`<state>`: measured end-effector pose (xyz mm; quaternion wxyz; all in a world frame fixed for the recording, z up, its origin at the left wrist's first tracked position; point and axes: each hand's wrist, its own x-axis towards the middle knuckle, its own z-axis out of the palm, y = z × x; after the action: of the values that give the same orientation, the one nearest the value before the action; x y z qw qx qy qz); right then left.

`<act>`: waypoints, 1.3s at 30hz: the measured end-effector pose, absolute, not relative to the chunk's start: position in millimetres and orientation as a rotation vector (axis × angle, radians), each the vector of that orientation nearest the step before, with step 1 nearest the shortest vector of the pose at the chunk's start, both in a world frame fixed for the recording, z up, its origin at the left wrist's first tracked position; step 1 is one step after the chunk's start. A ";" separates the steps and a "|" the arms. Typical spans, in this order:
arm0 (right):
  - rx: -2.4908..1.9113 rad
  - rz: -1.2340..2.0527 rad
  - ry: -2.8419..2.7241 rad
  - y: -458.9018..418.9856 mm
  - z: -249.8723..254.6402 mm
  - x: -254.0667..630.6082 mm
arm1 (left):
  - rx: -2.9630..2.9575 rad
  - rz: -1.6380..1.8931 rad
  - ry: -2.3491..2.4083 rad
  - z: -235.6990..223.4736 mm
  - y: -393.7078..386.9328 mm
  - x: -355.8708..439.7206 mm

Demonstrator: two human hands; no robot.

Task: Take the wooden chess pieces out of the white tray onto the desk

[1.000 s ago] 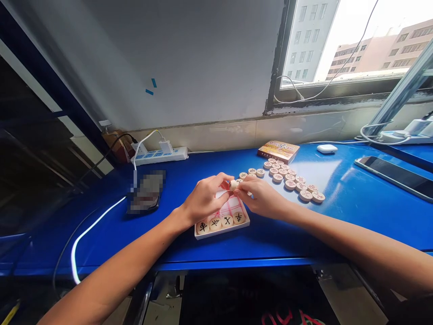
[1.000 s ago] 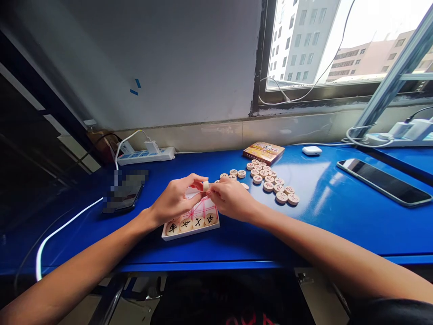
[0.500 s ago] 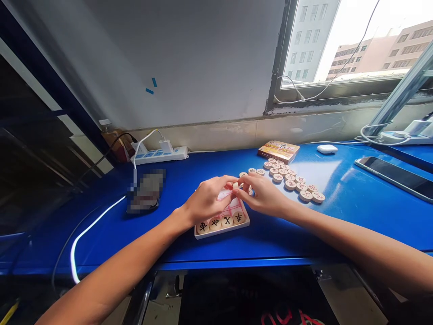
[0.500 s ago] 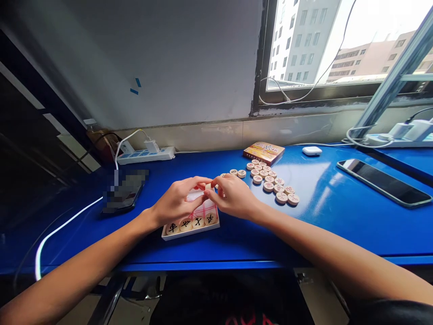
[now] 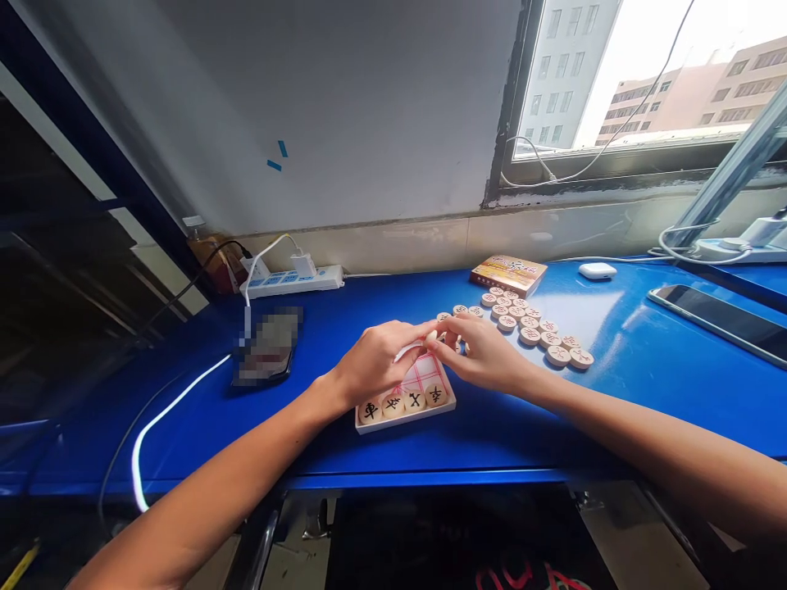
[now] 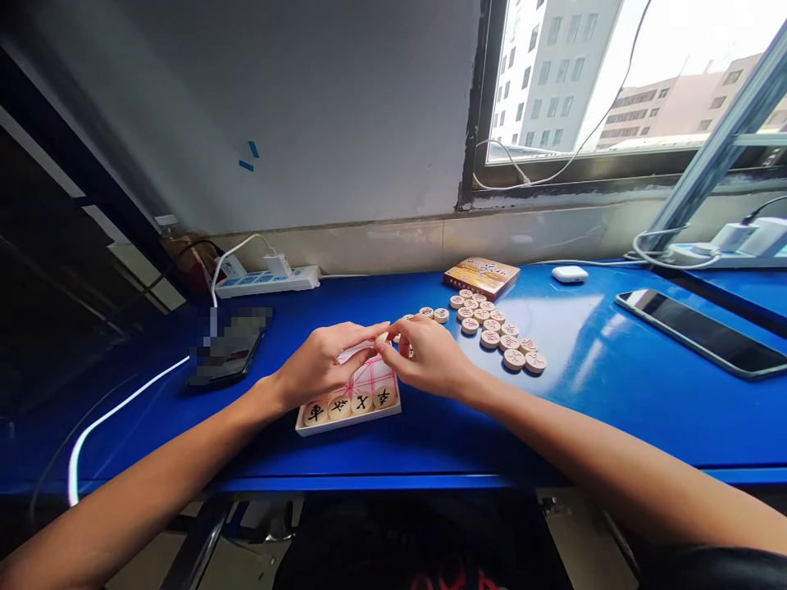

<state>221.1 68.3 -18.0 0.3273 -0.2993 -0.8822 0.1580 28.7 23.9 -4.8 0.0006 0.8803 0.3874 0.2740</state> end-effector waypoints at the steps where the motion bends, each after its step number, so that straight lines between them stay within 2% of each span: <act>1: -0.785 0.419 -2.312 67.9 -17.9 221.0 | 2.775 0.855 1.216 -4.5 23.4 28.8; 15: -0.737 0.394 -2.342 67.7 -15.0 222.1 | 2.841 0.855 1.239 -3.4 20.3 29.1; 26: -0.737 0.172 -2.234 75.0 -22.0 222.3 | 2.258 0.756 1.374 7.8 17.9 33.9; 39: -0.642 0.089 -2.290 67.7 -20.4 220.5 | 2.213 0.780 1.388 7.2 20.5 32.4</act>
<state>220.5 67.7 -20.4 0.3718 -0.2503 -0.8933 0.0346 32.4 20.5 7.2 0.2061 0.7943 0.4982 0.2800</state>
